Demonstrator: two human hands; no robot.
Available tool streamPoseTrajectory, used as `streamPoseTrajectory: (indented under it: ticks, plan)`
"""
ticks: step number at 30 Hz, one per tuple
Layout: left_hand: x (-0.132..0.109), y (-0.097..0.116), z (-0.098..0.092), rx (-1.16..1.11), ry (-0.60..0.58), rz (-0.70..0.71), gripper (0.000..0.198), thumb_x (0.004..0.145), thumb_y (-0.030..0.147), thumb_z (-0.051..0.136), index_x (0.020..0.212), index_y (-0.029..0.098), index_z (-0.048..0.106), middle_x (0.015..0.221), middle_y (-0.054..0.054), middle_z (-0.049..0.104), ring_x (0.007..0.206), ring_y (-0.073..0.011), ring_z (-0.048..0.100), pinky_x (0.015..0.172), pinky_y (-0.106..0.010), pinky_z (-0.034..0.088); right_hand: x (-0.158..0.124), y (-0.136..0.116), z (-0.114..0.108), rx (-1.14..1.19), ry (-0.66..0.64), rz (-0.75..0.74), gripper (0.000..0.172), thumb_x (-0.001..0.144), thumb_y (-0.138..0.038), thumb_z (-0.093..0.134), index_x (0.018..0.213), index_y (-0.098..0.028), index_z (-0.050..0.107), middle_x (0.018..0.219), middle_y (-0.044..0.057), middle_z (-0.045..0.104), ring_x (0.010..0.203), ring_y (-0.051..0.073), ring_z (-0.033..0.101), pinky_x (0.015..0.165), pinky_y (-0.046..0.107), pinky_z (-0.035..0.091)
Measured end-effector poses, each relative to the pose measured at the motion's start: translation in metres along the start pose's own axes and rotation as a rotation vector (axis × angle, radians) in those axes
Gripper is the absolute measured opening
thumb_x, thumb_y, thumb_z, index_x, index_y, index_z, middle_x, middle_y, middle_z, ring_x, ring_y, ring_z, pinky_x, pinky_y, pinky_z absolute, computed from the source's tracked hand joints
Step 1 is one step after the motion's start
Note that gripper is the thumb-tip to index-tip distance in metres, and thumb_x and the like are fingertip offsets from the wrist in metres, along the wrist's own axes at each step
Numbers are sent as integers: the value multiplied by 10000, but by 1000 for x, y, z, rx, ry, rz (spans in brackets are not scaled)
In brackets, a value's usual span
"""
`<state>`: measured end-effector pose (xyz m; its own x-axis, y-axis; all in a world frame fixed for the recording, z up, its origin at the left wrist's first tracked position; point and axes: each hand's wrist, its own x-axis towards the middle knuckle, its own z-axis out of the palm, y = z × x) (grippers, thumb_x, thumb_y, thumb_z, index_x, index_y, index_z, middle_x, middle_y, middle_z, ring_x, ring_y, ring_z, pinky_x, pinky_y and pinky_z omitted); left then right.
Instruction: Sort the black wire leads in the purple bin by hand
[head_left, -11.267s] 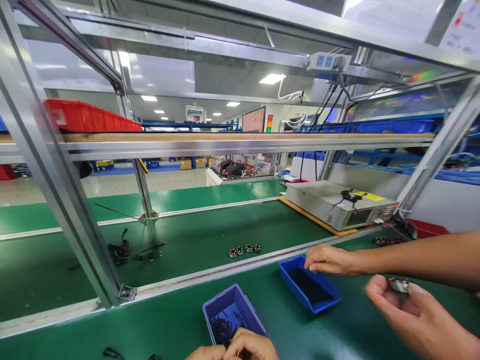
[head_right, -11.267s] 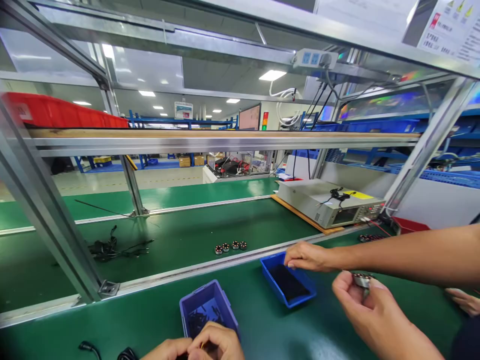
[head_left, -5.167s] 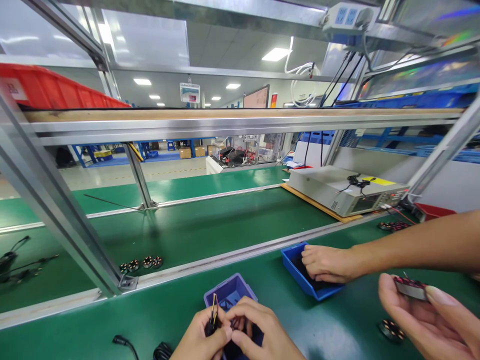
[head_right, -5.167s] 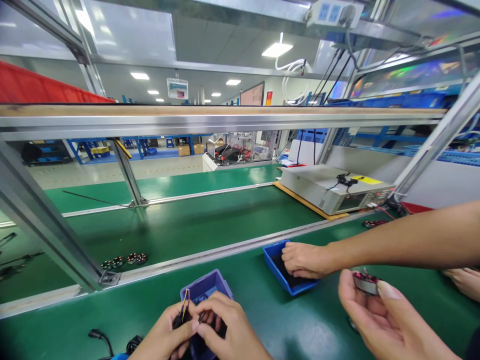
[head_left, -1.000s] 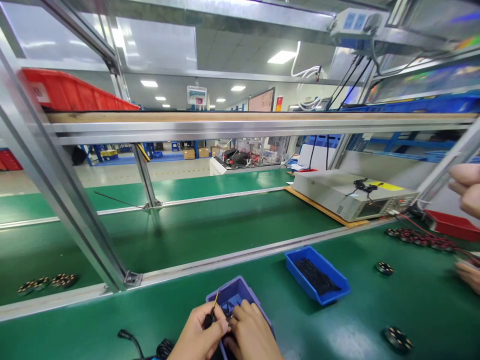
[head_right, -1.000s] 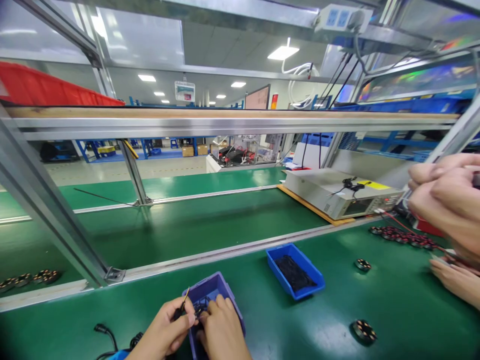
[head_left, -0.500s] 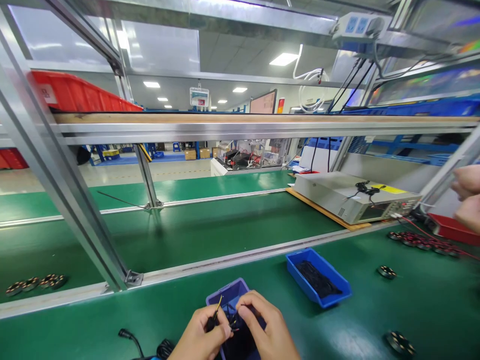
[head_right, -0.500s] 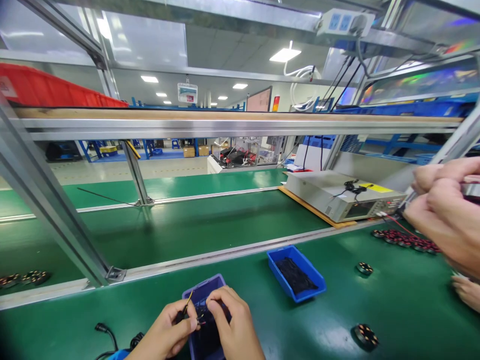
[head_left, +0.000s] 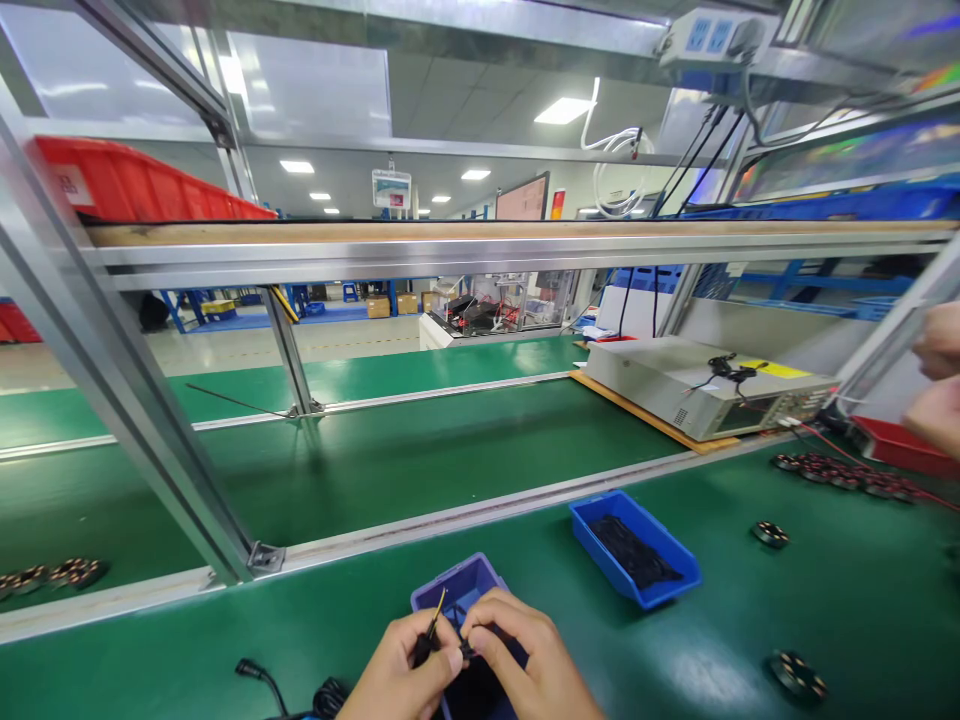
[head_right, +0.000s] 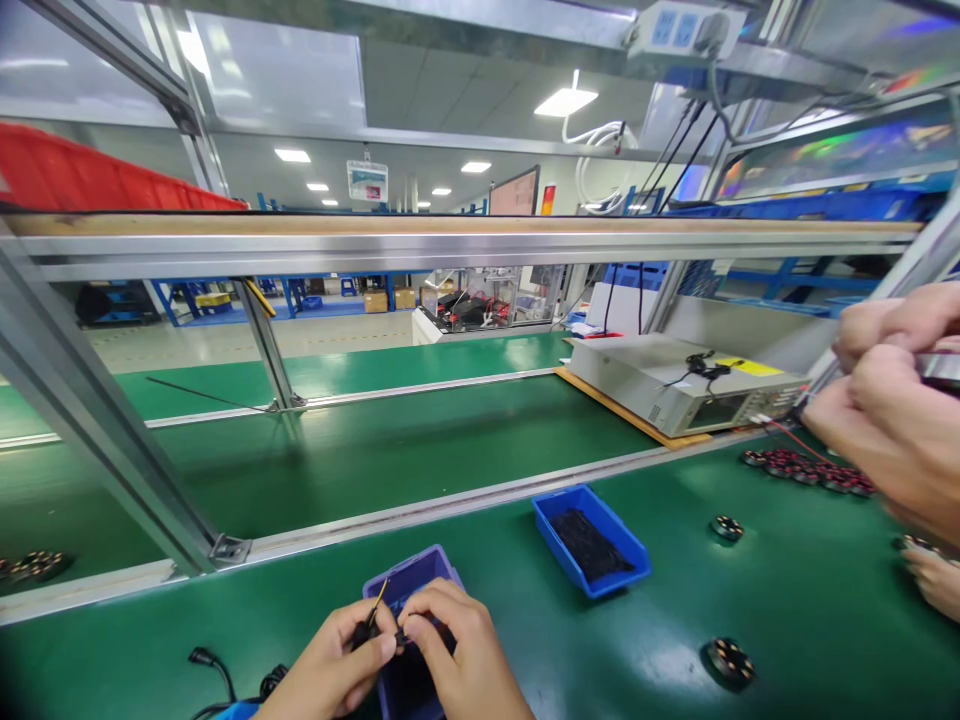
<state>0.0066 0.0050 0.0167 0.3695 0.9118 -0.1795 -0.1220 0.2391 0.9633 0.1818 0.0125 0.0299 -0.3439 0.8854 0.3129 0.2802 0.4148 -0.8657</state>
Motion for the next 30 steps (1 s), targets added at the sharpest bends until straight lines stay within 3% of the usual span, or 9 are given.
streamPoseTrajectory:
  ticks: [2, 6, 10, 14, 16, 20, 25, 27, 30]
  plan:
    - [1, -2, 0, 3, -8, 11, 553, 692, 717, 708, 726, 207, 497, 444, 142, 288, 362, -32, 203, 380, -185, 151, 0, 2, -2, -5, -30, -13, 257, 969, -270, 493, 833, -222, 706, 869, 44, 705, 857, 202, 660, 812, 294, 505]
    - [3, -7, -3, 18, -2, 37, 547, 722, 713, 681, 711, 212, 461, 478, 132, 322, 353, -25, 215, 375, -189, 136, -1, 2, -7, -67, 36, -51, 233, 911, -217, 529, 1057, -247, 708, 1140, 80, 698, 1077, 232, 636, 947, 363, 497]
    - [4, -8, -7, -2, -37, 24, 440, 766, 598, 689, 736, 207, 490, 454, 131, 330, 349, -38, 256, 376, -193, 137, 0, -2, -9, -99, -41, -89, 148, 836, -177, 571, 891, -237, 695, 882, 38, 720, 877, 214, 659, 823, 324, 525]
    - [3, -11, -8, -140, -51, -36, 303, 746, 435, 691, 815, 199, 515, 611, 74, 508, 380, -33, 353, 373, -184, 132, -1, 0, -2, -135, -29, -61, 159, 781, -107, 540, 766, -233, 635, 753, 6, 676, 762, 188, 622, 704, 270, 496]
    - [3, -14, -8, -168, -53, -23, 323, 742, 434, 710, 852, 204, 510, 668, 66, 544, 389, -29, 379, 377, -175, 156, -1, 1, 2, -113, -41, -59, 160, 767, -97, 536, 761, -228, 628, 749, 4, 671, 742, 180, 615, 675, 257, 488]
    - [4, -19, -7, -156, -87, 11, 438, 750, 570, 734, 854, 195, 533, 590, 74, 510, 431, -64, 453, 408, -168, 270, -1, -2, -6, -85, -67, -36, 161, 748, -82, 551, 723, -215, 636, 706, -8, 657, 704, 169, 609, 687, 261, 490]
    - [5, -16, -8, -144, -38, 58, 500, 697, 614, 781, 809, 150, 632, 675, 4, 592, 592, -118, 578, 549, -217, 438, -2, -8, -37, 14, -378, -39, 197, 821, -163, 663, 631, -213, 661, 774, -7, 723, 772, 176, 681, 766, 287, 503]
    - [4, -15, -10, -120, -33, 38, 518, 687, 621, 788, 837, 140, 669, 610, 9, 591, 548, -116, 561, 545, -230, 446, -2, -2, -34, -122, -305, -20, 230, 846, -170, 662, 620, -215, 665, 754, -6, 729, 757, 181, 687, 767, 297, 501]
    - [4, -16, -10, -150, -8, 15, 538, 641, 582, 843, 893, 132, 689, 618, 1, 628, 550, -123, 598, 570, -240, 474, -2, 17, -6, -591, -165, -23, 110, 739, -119, 743, 734, -226, 716, 725, 6, 729, 736, 215, 664, 745, 318, 481]
